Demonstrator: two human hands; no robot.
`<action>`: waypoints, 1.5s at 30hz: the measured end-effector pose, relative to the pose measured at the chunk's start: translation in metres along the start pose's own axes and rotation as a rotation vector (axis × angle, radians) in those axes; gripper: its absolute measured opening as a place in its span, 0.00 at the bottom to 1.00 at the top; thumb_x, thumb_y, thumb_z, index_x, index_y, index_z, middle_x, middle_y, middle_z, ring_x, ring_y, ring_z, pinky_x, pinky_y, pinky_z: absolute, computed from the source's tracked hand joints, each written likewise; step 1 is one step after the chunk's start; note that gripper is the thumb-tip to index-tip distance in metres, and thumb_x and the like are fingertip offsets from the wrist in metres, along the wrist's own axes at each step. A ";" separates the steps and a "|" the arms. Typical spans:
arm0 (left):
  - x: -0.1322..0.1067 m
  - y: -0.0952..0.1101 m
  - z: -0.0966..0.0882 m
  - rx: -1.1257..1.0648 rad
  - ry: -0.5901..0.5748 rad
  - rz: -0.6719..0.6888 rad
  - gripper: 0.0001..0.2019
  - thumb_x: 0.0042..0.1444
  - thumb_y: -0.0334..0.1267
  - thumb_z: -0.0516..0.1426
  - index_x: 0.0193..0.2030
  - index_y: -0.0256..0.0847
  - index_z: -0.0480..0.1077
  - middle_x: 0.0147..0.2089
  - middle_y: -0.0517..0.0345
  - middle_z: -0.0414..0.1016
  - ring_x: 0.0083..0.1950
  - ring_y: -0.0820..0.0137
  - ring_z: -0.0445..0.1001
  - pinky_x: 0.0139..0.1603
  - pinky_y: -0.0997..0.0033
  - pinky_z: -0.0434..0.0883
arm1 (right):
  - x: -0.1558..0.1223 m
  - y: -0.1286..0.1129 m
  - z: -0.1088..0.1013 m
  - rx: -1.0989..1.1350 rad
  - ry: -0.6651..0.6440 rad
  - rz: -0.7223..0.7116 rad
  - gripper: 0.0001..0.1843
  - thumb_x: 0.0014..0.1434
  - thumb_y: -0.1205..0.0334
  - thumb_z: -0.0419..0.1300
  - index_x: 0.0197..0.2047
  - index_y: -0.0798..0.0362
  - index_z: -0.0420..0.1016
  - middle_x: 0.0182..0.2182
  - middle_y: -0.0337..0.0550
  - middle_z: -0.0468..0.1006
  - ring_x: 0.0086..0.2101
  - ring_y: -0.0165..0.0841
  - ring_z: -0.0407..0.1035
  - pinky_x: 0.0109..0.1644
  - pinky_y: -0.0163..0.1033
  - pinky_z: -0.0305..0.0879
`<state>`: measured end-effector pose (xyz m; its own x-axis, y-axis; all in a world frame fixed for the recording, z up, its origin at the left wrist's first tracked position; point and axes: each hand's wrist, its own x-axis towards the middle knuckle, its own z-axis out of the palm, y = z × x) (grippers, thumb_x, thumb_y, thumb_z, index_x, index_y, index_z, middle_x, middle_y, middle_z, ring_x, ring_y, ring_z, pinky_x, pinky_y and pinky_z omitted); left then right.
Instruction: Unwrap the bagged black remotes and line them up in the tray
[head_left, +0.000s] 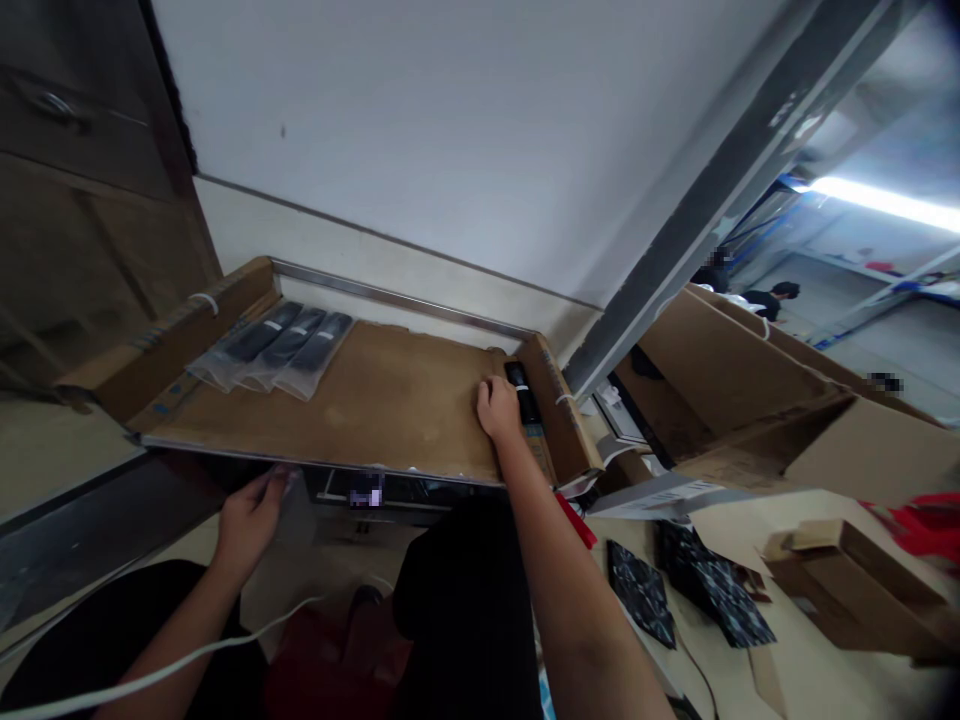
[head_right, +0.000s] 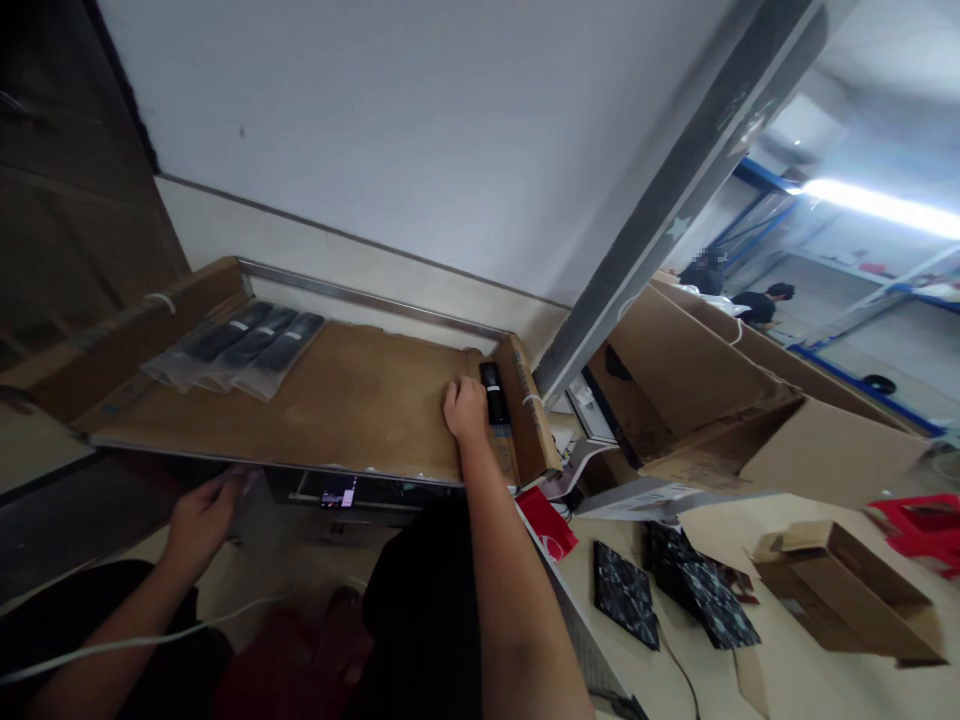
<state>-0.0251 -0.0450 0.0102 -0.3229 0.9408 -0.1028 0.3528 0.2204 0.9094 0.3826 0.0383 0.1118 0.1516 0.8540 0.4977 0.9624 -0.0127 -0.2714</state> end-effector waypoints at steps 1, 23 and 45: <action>0.000 0.000 0.001 -0.011 -0.002 0.007 0.25 0.54 0.55 0.55 0.46 0.39 0.81 0.45 0.51 0.84 0.51 0.55 0.79 0.55 0.59 0.73 | -0.001 0.000 -0.002 0.012 0.009 -0.006 0.17 0.68 0.61 0.47 0.46 0.59 0.75 0.42 0.57 0.78 0.45 0.43 0.70 0.55 0.45 0.62; -0.005 0.003 0.004 -0.160 -0.106 -0.065 0.23 0.44 0.57 0.62 0.40 0.43 0.82 0.42 0.52 0.84 0.52 0.52 0.78 0.57 0.59 0.72 | -0.048 -0.067 -0.064 0.224 0.098 -0.242 0.16 0.67 0.61 0.48 0.36 0.53 0.75 0.34 0.50 0.77 0.41 0.40 0.71 0.57 0.50 0.64; -0.008 0.013 0.015 -0.641 -0.096 -0.320 0.19 0.46 0.47 0.68 0.43 0.40 0.79 0.36 0.56 0.82 0.34 0.70 0.78 0.36 0.73 0.74 | -0.267 -0.139 0.062 1.152 -0.692 0.552 0.12 0.52 0.54 0.66 0.35 0.53 0.80 0.28 0.37 0.80 0.29 0.32 0.71 0.35 0.36 0.66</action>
<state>-0.0049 -0.0460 0.0167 -0.2348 0.8807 -0.4115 -0.3402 0.3221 0.8835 0.1947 -0.1563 -0.0344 -0.0225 0.9579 -0.2862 0.0569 -0.2846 -0.9570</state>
